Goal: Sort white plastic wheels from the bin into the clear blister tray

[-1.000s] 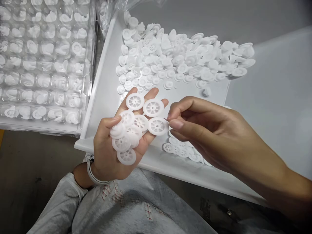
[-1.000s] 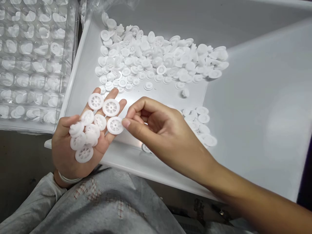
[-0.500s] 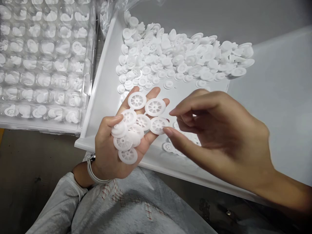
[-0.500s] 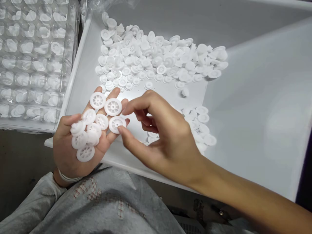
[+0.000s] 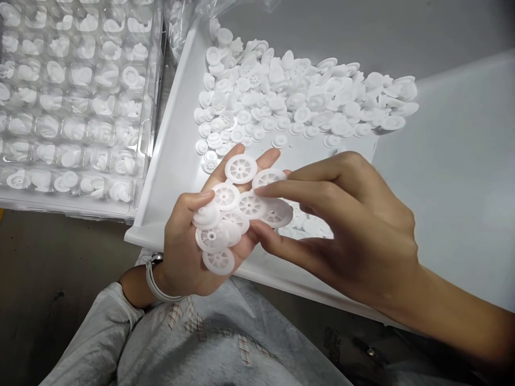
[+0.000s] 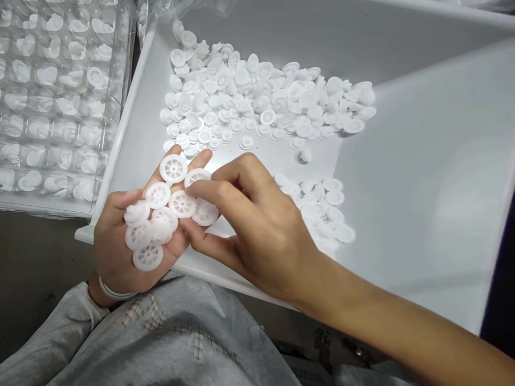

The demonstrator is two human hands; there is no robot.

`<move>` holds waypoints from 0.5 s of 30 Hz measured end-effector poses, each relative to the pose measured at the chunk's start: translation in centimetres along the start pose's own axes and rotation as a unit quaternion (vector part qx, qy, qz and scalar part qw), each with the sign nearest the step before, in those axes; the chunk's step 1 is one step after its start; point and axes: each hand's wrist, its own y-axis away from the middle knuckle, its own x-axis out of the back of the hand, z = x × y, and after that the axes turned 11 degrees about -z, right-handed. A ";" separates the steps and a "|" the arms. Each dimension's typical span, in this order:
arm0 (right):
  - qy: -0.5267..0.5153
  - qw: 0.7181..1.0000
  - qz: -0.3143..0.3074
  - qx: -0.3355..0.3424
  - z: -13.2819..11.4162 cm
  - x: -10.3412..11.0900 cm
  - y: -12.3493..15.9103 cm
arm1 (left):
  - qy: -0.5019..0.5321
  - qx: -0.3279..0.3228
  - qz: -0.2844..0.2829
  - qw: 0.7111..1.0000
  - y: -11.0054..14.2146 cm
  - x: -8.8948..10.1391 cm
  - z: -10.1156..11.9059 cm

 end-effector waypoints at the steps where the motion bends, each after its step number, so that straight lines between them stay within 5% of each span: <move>1: -0.004 1.000 0.008 0.008 0.1 -0.1 0.0 | 0.004 0.001 0.003 1.000 0.0 0.0 0.0; 15: -0.074 0.997 0.032 -0.010 0.1 -0.6 -0.1 | 0.013 0.009 0.036 0.999 -0.3 -0.4 0.1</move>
